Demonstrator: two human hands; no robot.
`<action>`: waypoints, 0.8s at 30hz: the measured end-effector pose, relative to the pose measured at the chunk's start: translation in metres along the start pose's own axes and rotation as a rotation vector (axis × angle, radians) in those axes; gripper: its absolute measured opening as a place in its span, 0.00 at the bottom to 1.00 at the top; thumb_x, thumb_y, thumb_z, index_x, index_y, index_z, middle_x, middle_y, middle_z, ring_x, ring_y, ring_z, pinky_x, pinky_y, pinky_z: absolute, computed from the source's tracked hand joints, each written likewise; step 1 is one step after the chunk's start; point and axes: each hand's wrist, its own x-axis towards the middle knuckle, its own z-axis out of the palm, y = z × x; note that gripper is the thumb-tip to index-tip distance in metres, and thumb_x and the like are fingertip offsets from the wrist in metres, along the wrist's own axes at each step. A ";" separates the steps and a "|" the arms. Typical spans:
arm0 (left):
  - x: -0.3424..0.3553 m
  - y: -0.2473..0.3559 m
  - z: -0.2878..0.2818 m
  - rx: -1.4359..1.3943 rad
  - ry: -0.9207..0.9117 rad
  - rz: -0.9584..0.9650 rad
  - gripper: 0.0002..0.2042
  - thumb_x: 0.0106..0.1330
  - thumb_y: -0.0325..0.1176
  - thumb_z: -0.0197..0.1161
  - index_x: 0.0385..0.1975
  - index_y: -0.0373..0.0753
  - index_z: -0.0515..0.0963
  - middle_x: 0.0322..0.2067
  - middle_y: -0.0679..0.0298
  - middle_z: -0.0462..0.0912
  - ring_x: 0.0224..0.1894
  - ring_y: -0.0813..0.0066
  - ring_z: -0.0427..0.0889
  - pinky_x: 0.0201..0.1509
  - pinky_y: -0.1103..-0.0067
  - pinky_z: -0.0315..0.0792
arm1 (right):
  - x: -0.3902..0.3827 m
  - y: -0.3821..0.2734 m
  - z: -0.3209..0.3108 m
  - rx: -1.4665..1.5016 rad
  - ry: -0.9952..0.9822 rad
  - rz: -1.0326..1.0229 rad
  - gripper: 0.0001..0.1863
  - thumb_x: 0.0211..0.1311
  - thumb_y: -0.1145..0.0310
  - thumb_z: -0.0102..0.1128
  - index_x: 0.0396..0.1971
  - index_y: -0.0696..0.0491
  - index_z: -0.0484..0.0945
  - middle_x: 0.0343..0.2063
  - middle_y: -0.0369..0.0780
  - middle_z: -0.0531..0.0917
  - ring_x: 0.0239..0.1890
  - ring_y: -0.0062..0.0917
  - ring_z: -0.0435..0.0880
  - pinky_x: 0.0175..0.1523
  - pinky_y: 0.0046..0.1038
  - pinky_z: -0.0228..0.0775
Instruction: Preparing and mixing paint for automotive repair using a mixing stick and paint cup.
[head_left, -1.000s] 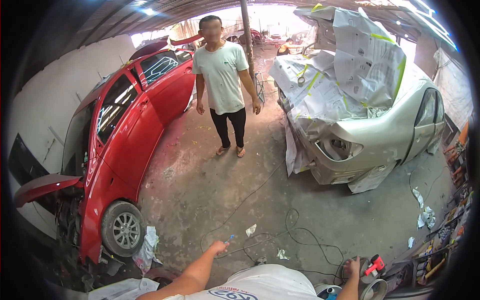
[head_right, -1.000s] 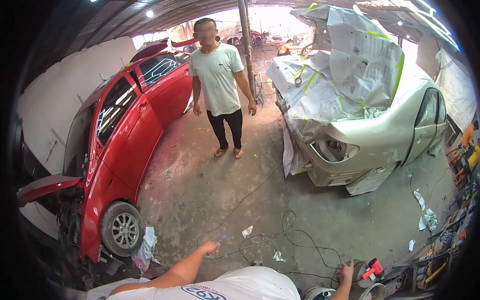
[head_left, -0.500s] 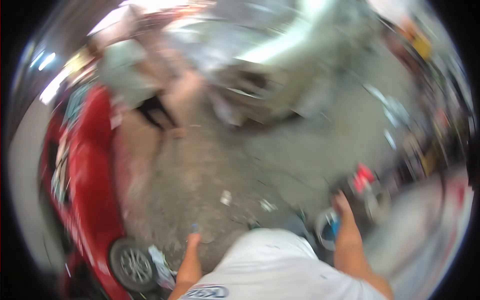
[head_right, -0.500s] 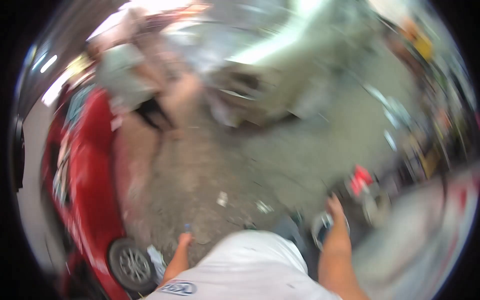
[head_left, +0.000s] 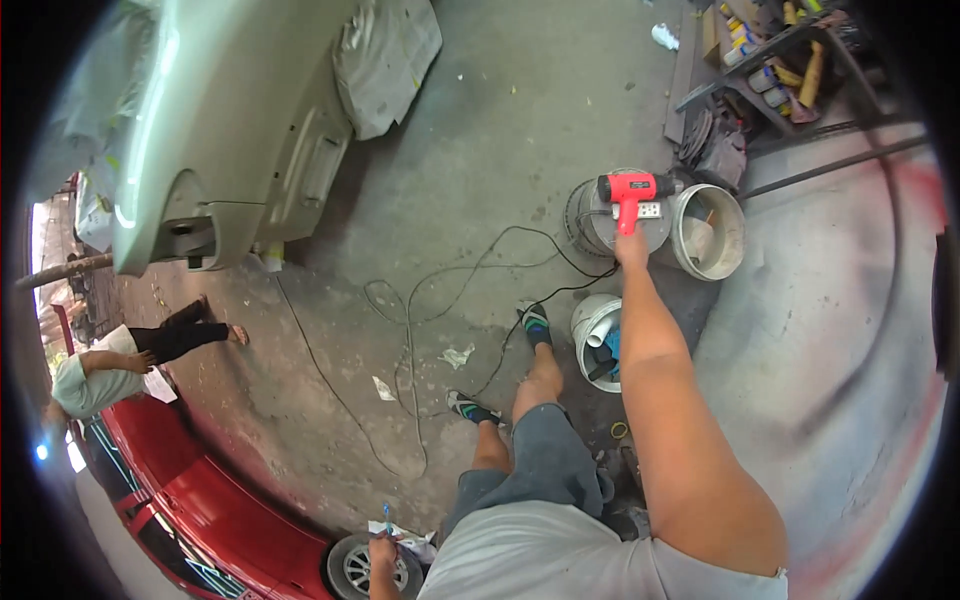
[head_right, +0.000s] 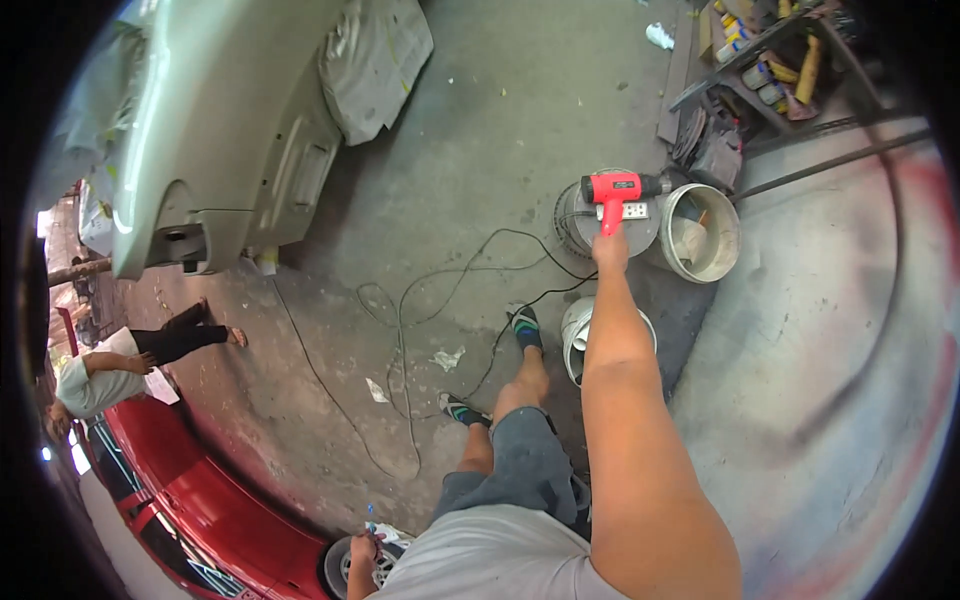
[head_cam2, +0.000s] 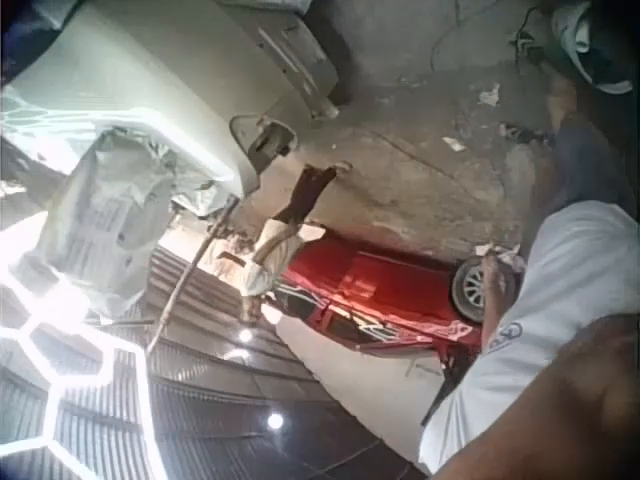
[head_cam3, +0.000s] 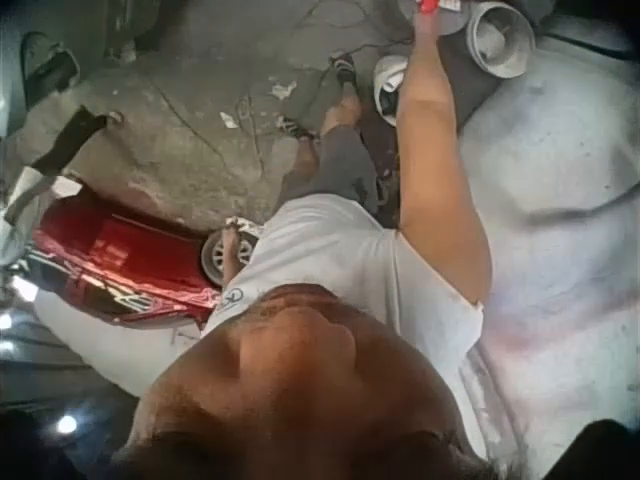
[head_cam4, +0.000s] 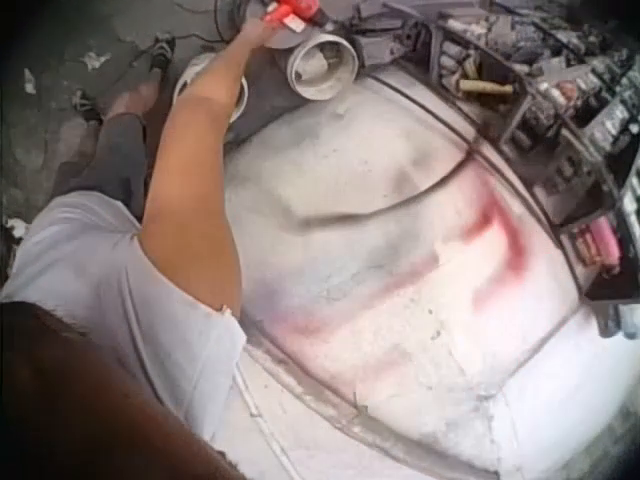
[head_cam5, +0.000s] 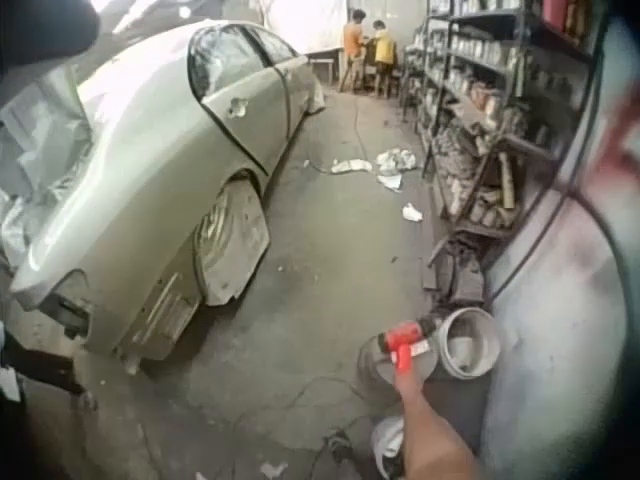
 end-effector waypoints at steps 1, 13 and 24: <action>-0.005 0.003 0.003 0.076 -0.077 -0.044 0.08 0.58 0.23 0.45 0.33 0.34 0.73 0.17 0.64 0.74 0.10 0.81 0.63 0.10 0.82 0.56 | 0.019 0.002 0.009 -0.009 -0.029 0.005 0.34 0.49 0.59 0.59 0.56 0.57 0.60 0.46 0.55 0.74 0.51 0.48 0.73 0.54 0.42 0.65; -0.046 0.021 0.035 0.349 0.000 0.069 0.11 0.58 0.31 0.51 0.36 0.36 0.78 0.22 0.56 0.79 0.19 0.69 0.74 0.22 0.73 0.67 | 0.083 0.052 0.038 0.443 -0.278 -0.256 0.32 0.55 0.59 0.59 0.58 0.54 0.60 0.50 0.43 0.72 0.47 0.32 0.74 0.52 0.33 0.65; -0.081 0.082 0.092 -0.570 -0.240 0.260 0.15 0.60 0.24 0.50 0.47 0.46 0.68 0.30 0.65 0.77 0.15 0.83 0.60 0.16 0.84 0.57 | -0.360 -0.112 -0.007 0.415 -1.431 -0.384 0.31 0.49 0.78 0.56 0.56 0.50 0.58 0.46 0.41 0.71 0.43 0.27 0.74 0.45 0.29 0.69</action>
